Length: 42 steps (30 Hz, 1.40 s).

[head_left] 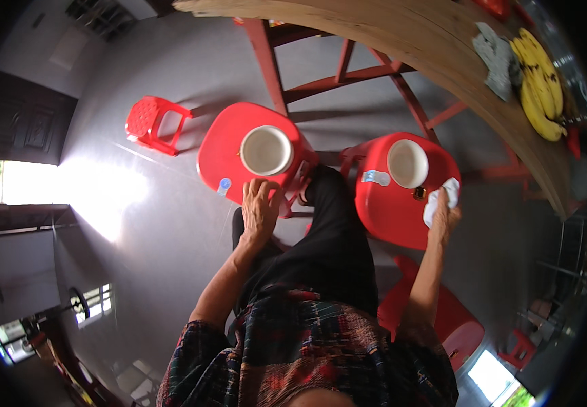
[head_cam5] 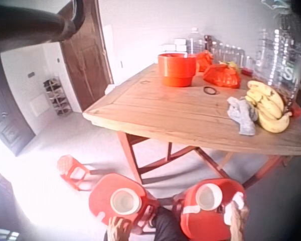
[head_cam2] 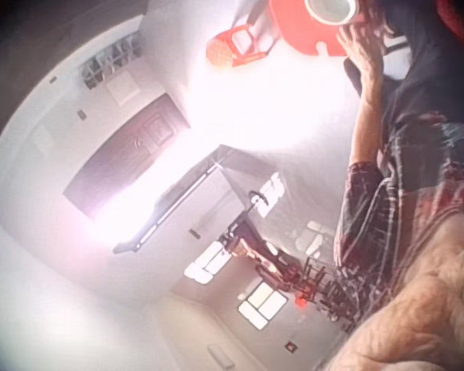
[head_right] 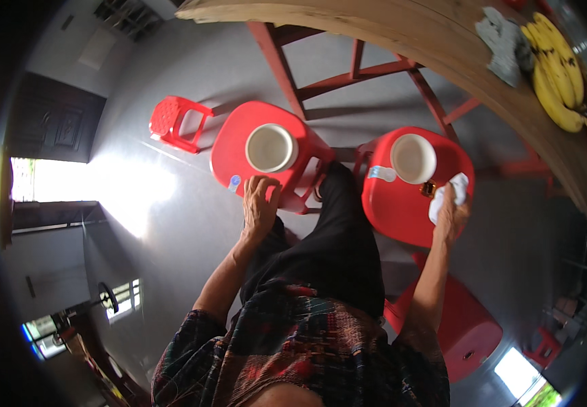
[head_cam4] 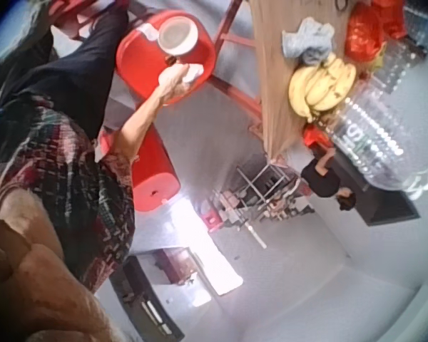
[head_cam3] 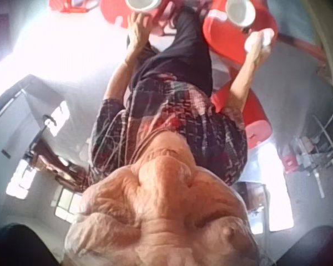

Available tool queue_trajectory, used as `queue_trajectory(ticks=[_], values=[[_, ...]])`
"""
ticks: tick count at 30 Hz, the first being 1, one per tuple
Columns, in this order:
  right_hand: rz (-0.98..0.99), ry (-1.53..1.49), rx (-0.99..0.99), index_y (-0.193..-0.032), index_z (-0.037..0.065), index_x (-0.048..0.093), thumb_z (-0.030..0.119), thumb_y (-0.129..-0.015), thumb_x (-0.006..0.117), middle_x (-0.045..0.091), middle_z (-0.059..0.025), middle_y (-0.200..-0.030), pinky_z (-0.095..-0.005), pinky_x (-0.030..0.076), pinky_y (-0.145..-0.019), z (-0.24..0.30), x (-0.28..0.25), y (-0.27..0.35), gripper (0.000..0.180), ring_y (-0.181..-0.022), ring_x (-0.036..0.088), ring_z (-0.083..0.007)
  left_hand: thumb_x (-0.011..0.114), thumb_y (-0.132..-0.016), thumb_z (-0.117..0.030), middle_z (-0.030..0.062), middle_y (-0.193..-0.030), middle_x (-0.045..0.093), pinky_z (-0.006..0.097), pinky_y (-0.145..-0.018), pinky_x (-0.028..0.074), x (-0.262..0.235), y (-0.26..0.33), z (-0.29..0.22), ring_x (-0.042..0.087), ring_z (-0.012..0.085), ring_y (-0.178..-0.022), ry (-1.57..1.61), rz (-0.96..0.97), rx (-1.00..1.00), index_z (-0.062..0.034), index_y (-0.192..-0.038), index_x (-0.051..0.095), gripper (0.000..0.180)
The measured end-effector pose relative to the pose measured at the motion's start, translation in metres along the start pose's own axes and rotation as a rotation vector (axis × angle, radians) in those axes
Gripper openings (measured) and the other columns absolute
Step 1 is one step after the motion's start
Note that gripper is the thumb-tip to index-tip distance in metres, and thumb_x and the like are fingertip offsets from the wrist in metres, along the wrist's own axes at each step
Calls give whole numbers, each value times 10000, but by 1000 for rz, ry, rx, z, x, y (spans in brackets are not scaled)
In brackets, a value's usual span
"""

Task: The person wipes the inside and outside of a red plastic bowl with a white cloth. They then pick up a white ceramic bowl and wipe it with the same cloth.

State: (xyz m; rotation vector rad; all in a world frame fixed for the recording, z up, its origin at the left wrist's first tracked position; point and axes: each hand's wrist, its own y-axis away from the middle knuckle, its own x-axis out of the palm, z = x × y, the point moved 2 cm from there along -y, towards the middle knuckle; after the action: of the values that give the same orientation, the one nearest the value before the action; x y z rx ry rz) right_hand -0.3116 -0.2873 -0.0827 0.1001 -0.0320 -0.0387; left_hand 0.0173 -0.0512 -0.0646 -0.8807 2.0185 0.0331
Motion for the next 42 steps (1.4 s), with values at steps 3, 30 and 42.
queue_trajectory(ticks=[3, 30, 42], values=[[-104, 323, -283, -892, 39, 583, 244, -867, 635, 588, -17, -714, -250, 360, -394, 29, 21, 28, 213, -500, 476, -68, 695, -735, -107, 85, -937, 553, 395, -796, 437, -9, -15, 21, 506, 283, -929, -134, -27, 69, -60, -932, 633, 212], [388, 302, -115, -889, 3, 525, 218, -848, 642, 540, -64, -783, -327, 447, -680, 39, 95, 118, 248, -739, 514, -159, 572, -754, -110, 67, -890, 526, 374, -640, 424, 10, -35, 31, 515, 240, -846, -417, 58, 339, -61, -892, 580, 147], [377, 159, -317, -1145, 12, 524, 108, -856, 602, 563, -85, -957, -325, 451, -825, 57, 138, 120, 314, -905, 558, -195, 572, -890, -159, 69, -921, 609, 352, -741, 474, -47, -52, -13, 580, 178, -850, 462, 32, -242, -46, -995, 592, 155]])
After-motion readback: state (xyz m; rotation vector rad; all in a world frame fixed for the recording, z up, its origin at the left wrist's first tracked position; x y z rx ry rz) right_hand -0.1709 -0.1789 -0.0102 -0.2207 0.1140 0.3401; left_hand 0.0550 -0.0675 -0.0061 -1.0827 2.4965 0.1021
